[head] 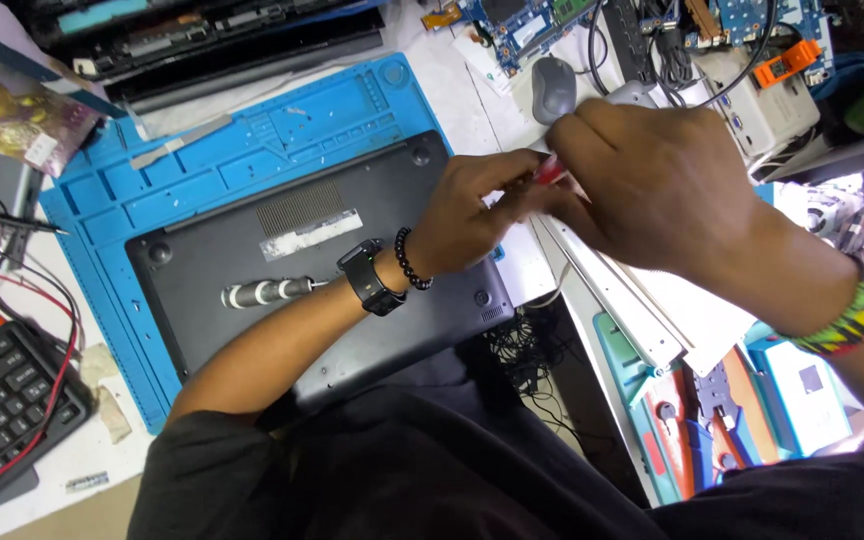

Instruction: Unscrewing the back panel of a laptop and prying it open to access and inspect internal components.

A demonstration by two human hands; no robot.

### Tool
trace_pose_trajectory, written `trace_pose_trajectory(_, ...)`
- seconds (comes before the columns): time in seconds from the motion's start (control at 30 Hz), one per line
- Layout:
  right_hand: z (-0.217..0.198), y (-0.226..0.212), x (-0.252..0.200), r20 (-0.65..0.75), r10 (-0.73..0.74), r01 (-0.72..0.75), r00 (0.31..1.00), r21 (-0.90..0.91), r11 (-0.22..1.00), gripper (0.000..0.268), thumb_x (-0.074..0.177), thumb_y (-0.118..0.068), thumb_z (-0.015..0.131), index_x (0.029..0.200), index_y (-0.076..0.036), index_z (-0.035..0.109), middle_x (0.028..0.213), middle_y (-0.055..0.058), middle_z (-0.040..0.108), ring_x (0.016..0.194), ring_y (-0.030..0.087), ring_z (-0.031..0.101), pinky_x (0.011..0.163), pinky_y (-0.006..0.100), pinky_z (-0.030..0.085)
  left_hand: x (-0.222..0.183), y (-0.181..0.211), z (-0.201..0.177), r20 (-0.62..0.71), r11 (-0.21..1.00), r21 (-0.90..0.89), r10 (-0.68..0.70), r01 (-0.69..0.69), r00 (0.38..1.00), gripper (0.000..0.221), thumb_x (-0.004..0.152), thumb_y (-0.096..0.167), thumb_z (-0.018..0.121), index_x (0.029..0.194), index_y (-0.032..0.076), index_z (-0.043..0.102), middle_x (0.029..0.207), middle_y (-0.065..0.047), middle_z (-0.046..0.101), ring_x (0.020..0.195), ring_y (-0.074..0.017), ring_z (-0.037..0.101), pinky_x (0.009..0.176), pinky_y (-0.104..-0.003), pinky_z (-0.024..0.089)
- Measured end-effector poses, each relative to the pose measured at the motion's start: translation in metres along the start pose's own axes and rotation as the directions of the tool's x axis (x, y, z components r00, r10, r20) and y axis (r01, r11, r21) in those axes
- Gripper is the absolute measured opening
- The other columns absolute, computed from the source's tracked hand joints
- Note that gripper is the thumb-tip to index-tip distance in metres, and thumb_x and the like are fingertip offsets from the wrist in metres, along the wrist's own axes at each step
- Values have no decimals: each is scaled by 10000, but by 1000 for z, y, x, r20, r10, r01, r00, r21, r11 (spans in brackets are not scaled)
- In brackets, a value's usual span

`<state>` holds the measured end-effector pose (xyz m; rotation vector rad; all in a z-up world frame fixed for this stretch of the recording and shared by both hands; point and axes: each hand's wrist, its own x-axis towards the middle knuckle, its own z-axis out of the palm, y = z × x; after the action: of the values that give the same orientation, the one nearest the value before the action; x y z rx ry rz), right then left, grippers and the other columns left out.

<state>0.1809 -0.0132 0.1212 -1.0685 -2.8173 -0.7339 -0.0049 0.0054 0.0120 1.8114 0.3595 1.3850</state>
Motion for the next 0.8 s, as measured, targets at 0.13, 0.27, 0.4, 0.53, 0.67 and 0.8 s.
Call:
trace_pose_trajectory(0.13,-17,10,-6,-51,-178,183,983,154,971,275,1013,32,546,1255,-42,654,1235,102,713,839,248,714,539,332,531,-3,-28,1,163,950,-237,-166,202,973,287,1103,280,430,915,103,557,740,12,497,677,-107,413,650,-289,353)
trace_pose_trajectory(0.27,10,15,-17,-131,-119,123,984,29,992,256,1120,-318,550,985,-105,590,914,34,603,534,230,515,467,354,402,-4,-27,3,229,898,-345,-201,272,953,237,1080,318,328,1121,121,454,851,-38,543,744,-149,557,763,-301,519)
trace_pose_trajectory(0.4,31,21,-19,-59,24,-23,998,9,1000,726,1164,-696,442,641,-194,473,554,-43,419,457,170,462,458,363,299,-9,-1,-1,59,999,27,22,-23,998,358,1044,253,664,1312,49,543,1248,-155,618,1146,-311,658,992,-399,558)
trace_pose_trajectory(0.53,26,17,-16,102,164,-169,981,46,985,601,1196,-502,598,704,-183,469,623,-6,493,528,276,469,508,401,260,-4,-10,12,-129,981,182,94,-69,987,302,1067,321,553,1117,41,654,1041,-97,723,928,-248,746,787,-355,617)
trace_pose_trajectory(0.67,-11,15,-6,70,30,-36,997,82,996,443,1105,-498,511,1129,-61,583,1001,67,627,730,275,648,538,393,476,3,-32,11,-23,975,-207,-85,78,996,196,1101,236,452,1021,76,532,873,-76,635,721,-186,599,682,-319,502)
trace_pose_trajectory(0.8,-5,14,-21,180,56,-78,982,118,990,161,1017,-298,688,1157,-228,725,783,-21,709,593,209,680,481,369,532,8,-36,12,267,738,-356,-508,573,819,760,922,710,364,1285,78,583,1131,-126,658,965,-202,656,793,-266,616)
